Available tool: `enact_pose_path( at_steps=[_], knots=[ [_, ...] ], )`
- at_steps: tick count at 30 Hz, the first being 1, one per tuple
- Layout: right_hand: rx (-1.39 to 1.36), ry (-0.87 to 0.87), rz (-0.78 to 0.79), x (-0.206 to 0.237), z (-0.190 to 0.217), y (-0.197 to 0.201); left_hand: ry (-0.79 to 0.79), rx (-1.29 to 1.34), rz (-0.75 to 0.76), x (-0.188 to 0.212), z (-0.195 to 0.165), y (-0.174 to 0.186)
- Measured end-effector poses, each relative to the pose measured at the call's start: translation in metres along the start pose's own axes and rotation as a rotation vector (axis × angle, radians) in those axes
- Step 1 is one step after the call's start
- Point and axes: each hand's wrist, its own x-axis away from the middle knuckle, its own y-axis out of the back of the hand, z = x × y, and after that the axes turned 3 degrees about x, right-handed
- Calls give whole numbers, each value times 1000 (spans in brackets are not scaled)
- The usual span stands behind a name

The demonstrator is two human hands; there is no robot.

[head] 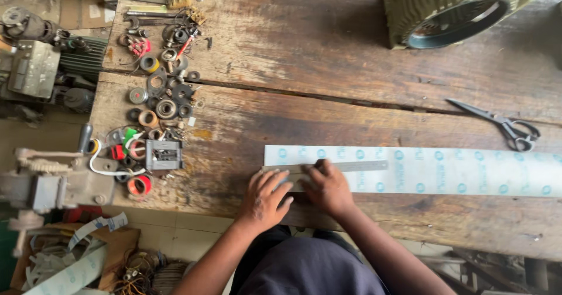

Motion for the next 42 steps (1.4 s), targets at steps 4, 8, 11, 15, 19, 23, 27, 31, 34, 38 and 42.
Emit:
enact_pose_path(
  at_steps=[4, 8, 11, 15, 19, 23, 27, 31, 34, 38, 42],
  knots=[
    [155, -156, -85, -4, -6, -2, 23, -59, 74, -8, 28, 5],
    [187, -286, -126, -4, -8, -1, 39, -104, 79, -14, 28, 3],
    [214, -294, -212, -6, -8, -2, 85, -91, 104, -26, 21, -4],
    [229, -285, -243, -7, -8, -4, 107, -71, 74, -29, 14, -8],
    [228, -243, -257, -2, -6, -3, 62, -40, 47, -18, 15, -6],
    [215, -246, -226, 1, -5, -1, 58, -12, 41, -15, 15, -6],
    [231, -214, -221, 1, -4, 1, 55, 6, 18, -15, 15, -6],
    [239, -213, -209, 2, -5, 0, 62, 8, 8, -13, 15, -6],
    [246, -230, -187, 5, -6, 0, 64, 6, 13, -13, 14, -8],
    [253, -232, -183, 6, -6, 0, 61, -3, 13, -13, 15, -9],
    [250, -240, -186, 5, -5, 0, 51, -11, 8, -13, 16, -10]
  ],
)
